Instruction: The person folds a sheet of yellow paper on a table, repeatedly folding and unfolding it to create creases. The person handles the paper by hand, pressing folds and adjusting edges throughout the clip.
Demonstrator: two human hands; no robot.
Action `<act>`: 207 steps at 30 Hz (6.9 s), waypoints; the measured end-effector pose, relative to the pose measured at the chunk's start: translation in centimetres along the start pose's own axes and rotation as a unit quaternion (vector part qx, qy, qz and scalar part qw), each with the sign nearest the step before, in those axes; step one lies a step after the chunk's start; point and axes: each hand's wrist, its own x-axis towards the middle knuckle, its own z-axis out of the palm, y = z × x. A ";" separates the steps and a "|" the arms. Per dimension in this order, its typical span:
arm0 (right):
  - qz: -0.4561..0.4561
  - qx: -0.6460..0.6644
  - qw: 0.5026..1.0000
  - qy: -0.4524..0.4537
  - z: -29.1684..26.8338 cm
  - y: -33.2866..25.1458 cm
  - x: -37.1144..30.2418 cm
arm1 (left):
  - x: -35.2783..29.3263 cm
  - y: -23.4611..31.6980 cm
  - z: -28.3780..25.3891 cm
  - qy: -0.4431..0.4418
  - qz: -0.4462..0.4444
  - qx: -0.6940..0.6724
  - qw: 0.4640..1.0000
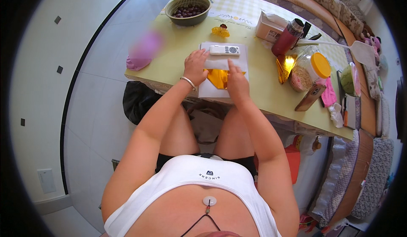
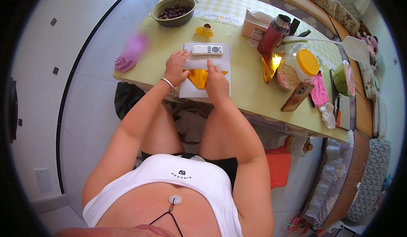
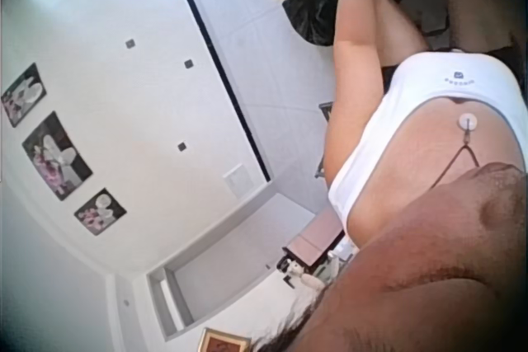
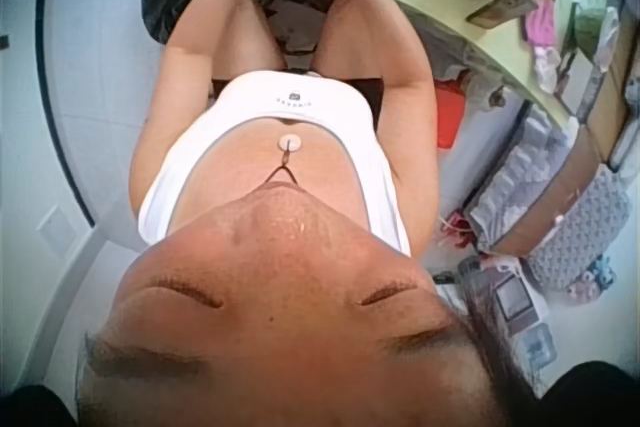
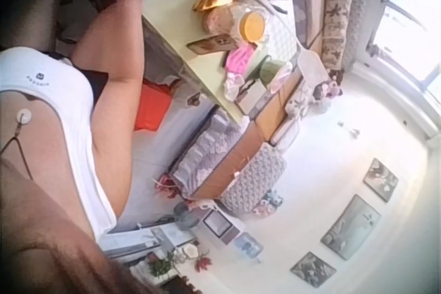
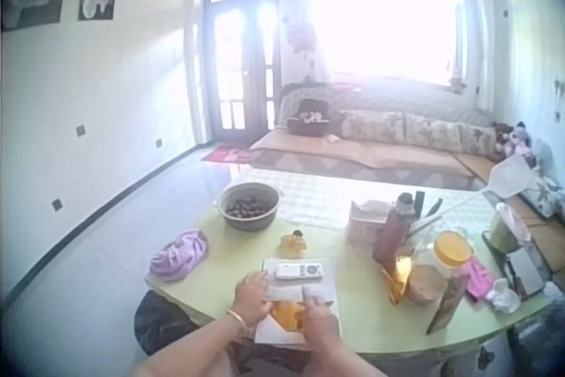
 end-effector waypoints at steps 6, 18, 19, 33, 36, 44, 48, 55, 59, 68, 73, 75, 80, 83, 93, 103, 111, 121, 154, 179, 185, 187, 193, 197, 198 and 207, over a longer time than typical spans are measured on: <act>-0.072 -0.091 0.990 0.084 -0.5 3.5 1.9 | 2.0 2.0 0.5 -0.122 0.006 -0.025 0.992; -0.251 -0.160 0.952 -0.069 -0.6 4.5 1.7 | 0.4 4.6 -0.6 -0.194 0.124 0.019 0.973; -0.252 -0.171 0.951 -0.044 -0.2 4.9 1.1 | -0.3 4.5 0.0 -0.157 0.144 0.030 0.977; -0.137 -0.097 0.980 -0.107 -1.5 6.6 -2.3 | -5.0 1.2 -2.8 -0.270 0.051 0.008 0.961; -0.139 -0.089 0.981 -0.097 -1.8 7.0 -2.7 | -5.4 1.2 -3.0 -0.255 0.053 0.010 0.965; -0.198 -0.014 0.979 -0.044 -4.6 6.7 -7.0 | -8.7 3.8 -6.7 -0.168 0.082 -0.046 0.981; -0.202 0.059 0.976 0.054 -4.0 5.9 -8.2 | -9.8 3.4 -6.2 -0.061 0.067 -0.121 0.988; 0.118 0.572 0.810 0.057 -4.4 2.6 -7.7 | -8.7 4.1 -6.9 -0.024 -0.311 -0.532 0.787; 0.115 0.575 0.805 0.087 -4.7 1.5 -7.1 | -8.0 3.8 -6.8 -0.013 -0.368 -0.623 0.690; 0.094 0.572 0.813 0.058 -4.5 1.7 -7.3 | -8.0 3.8 -7.3 0.013 -0.392 -0.662 0.639; 0.140 0.578 0.803 0.039 -5.3 1.0 -6.8 | -8.3 2.9 -7.3 -0.005 -0.361 -0.648 0.670; 0.180 0.581 0.794 -0.014 -5.8 1.0 -6.3 | -8.2 2.6 -7.6 -0.004 -0.329 -0.639 0.695; 0.251 0.553 0.780 -0.148 -5.7 3.1 -5.7 | -7.8 2.6 -8.6 -0.009 -0.317 -0.588 0.744; 0.240 0.543 0.792 -0.140 -5.4 3.5 -5.8 | -7.5 2.4 -8.6 -0.038 -0.314 -0.574 0.756; 0.235 0.490 0.832 -0.108 -5.9 2.9 -5.8 | -6.8 2.6 -7.7 -0.072 -0.351 -0.550 0.754; 0.199 0.471 0.858 -0.043 -6.1 5.0 -6.0 | -4.8 4.5 -7.2 -0.139 -0.374 -0.535 0.745; 0.160 0.283 0.936 0.136 -6.4 8.8 -5.5 | -0.4 5.6 -5.0 -0.109 -0.440 -0.600 0.659; -0.021 -0.021 0.974 0.226 -5.4 10.9 -6.7 | 7.9 16.9 5.9 -0.138 -0.529 -0.679 0.490; -0.020 -0.060 0.971 0.229 -4.8 11.4 -6.9 | 5.0 10.5 1.3 -0.192 0.049 -0.249 0.948; -0.186 0.064 0.980 -0.025 -6.3 6.7 -4.7 | -3.4 2.7 -5.0 -0.164 -0.053 -0.253 0.952; -0.194 0.030 0.980 -0.018 -6.1 7.1 -5.1 | -4.0 5.2 -6.8 -0.217 0.086 -0.117 0.965; -0.146 0.025 0.986 0.080 -5.9 8.1 -5.0 | -4.1 5.7 -6.7 -0.224 0.085 -0.099 0.966; -0.077 -0.009 0.982 0.170 -7.3 8.9 -3.5 | -4.7 4.9 -6.1 -0.194 0.072 -0.135 0.969; -0.139 0.040 0.988 0.047 -7.0 8.1 -4.0 | -4.8 4.1 -5.5 -0.169 0.060 -0.166 0.970; -0.159 0.044 0.986 0.021 -6.8 7.6 -4.1 | -4.7 4.0 -5.5 -0.168 0.051 -0.167 0.970; -0.065 0.232 0.970 -0.016 -4.5 9.5 -3.0 | -3.8 3.6 -6.2 -0.142 -0.044 -0.263 0.953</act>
